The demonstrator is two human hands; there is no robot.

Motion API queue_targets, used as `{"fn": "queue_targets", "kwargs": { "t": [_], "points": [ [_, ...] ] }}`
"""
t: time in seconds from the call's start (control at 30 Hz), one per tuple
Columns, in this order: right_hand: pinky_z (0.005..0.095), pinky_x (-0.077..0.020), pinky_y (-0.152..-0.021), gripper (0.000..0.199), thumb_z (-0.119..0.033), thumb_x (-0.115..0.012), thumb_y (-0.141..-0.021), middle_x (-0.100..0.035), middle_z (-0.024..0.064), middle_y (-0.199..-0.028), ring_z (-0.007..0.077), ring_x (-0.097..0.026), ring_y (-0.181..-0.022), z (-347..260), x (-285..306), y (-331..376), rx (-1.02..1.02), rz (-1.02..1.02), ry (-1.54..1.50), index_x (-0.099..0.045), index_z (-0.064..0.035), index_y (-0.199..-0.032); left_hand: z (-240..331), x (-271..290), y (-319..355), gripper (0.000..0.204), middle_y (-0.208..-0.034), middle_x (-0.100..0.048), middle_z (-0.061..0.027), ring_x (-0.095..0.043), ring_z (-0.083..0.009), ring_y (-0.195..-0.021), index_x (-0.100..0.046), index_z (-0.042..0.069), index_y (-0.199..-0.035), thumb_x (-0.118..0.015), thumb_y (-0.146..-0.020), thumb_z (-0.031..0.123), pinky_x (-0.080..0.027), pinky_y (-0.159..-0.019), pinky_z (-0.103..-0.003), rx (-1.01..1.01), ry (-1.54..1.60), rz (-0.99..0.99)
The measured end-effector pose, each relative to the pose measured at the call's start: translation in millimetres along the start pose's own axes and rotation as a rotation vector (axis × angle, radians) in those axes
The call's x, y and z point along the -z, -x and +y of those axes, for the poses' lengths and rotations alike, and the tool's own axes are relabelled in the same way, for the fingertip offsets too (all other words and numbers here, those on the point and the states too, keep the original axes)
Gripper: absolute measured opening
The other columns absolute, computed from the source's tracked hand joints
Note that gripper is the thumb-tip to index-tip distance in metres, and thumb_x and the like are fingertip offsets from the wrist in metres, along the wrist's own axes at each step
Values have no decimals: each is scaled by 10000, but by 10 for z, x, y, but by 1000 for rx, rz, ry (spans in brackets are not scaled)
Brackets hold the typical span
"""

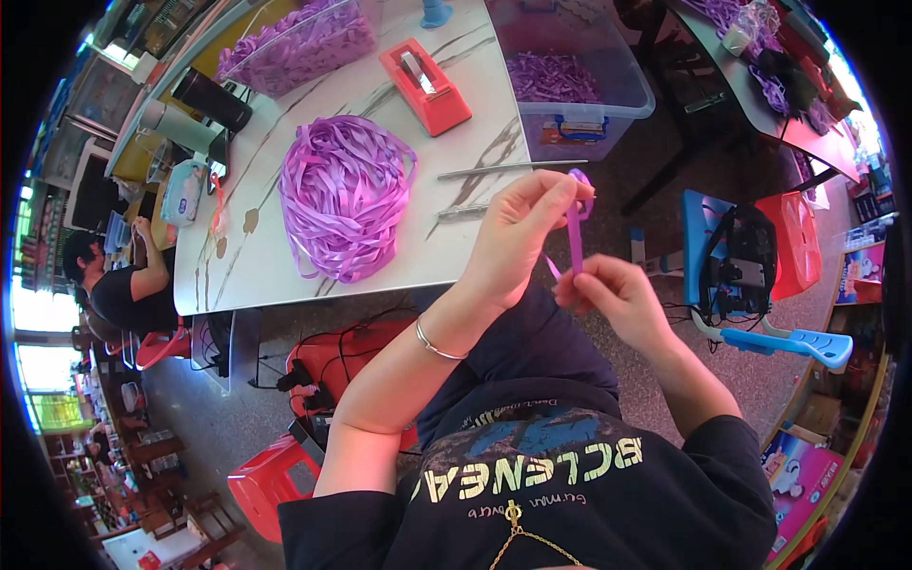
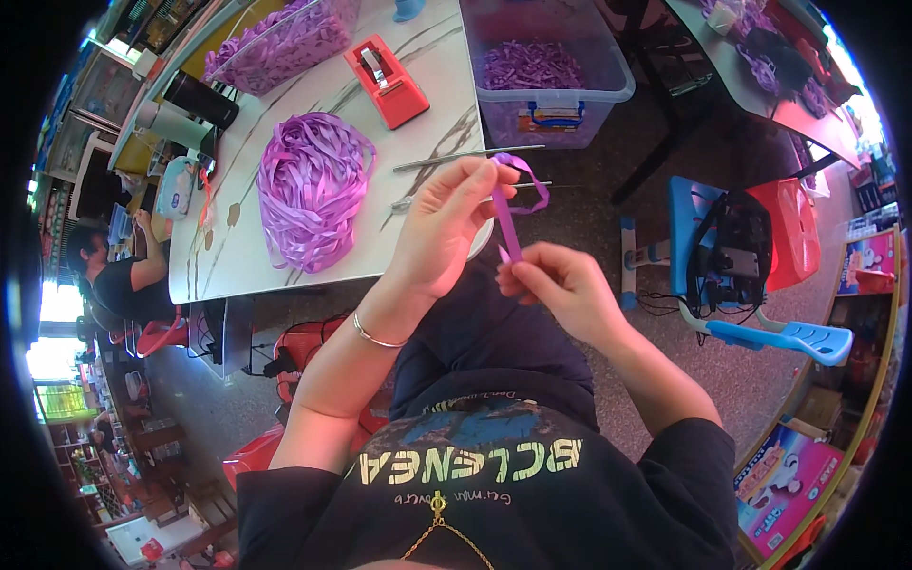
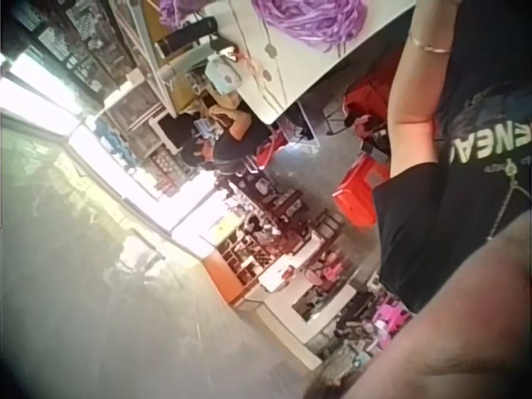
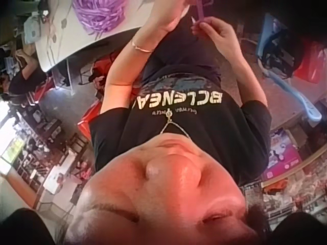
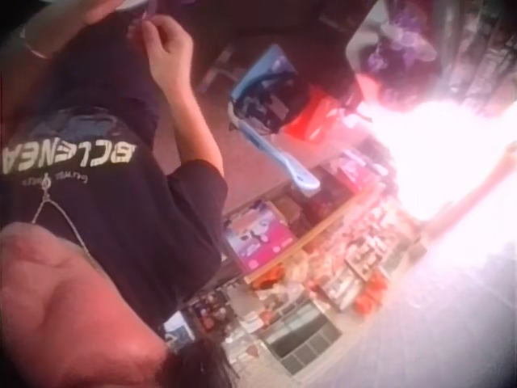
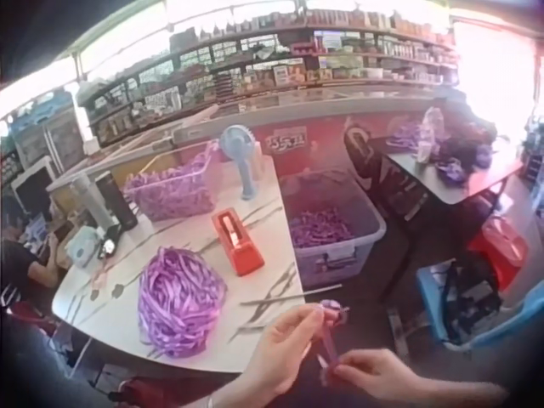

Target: The person weaves purple ribbons around two parallel metal rods by hand to create a craft item.

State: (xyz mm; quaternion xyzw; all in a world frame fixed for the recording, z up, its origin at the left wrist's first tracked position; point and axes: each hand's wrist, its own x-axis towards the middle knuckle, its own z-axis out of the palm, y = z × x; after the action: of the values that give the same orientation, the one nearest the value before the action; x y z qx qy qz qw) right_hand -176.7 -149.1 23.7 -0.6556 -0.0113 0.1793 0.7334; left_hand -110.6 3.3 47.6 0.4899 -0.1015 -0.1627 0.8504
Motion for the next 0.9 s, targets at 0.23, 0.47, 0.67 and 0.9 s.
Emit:
{"fn": "queue_targets", "kwargs": {
  "t": [0.23,0.47,0.67,0.9],
  "points": [
    [216,-473,-638,165,-114,-558,-843,-640,66,-759,100,-605,-708,642,320,220,-122,37,383,-615,34,-890,106,25,29,202,-713,-549,-47,-522,-126,-626,-560,68,-856,-431,-926,208,-427,-582,-252,56,362,-42],
    [250,-434,-563,121,-84,-604,-778,-614,118,-701,144,-581,-619,640,698,204,126,228,837,-620,15,-846,154,371,172,205,-595,-537,-38,-443,-76,-452,-570,31,-846,-468,-910,197,-327,-422,-175,44,167,-93],
    [336,-474,-675,105,-66,-571,-781,-622,142,-838,290,-607,-775,454,833,133,334,350,1010,-610,-7,-859,233,618,381,188,-579,-552,-32,-397,-42,-410,-584,16,-800,-489,-889,153,-268,-373,-153,106,-70,0],
    [317,-501,-633,84,-114,-604,-747,-633,100,-849,242,-621,-729,426,462,250,435,11,1032,-618,-49,-799,291,765,279,172,-698,-614,-75,-320,-6,-407,-605,8,-869,-488,-891,132,-234,-385,-150,-23,-122,115]
  ]
}}
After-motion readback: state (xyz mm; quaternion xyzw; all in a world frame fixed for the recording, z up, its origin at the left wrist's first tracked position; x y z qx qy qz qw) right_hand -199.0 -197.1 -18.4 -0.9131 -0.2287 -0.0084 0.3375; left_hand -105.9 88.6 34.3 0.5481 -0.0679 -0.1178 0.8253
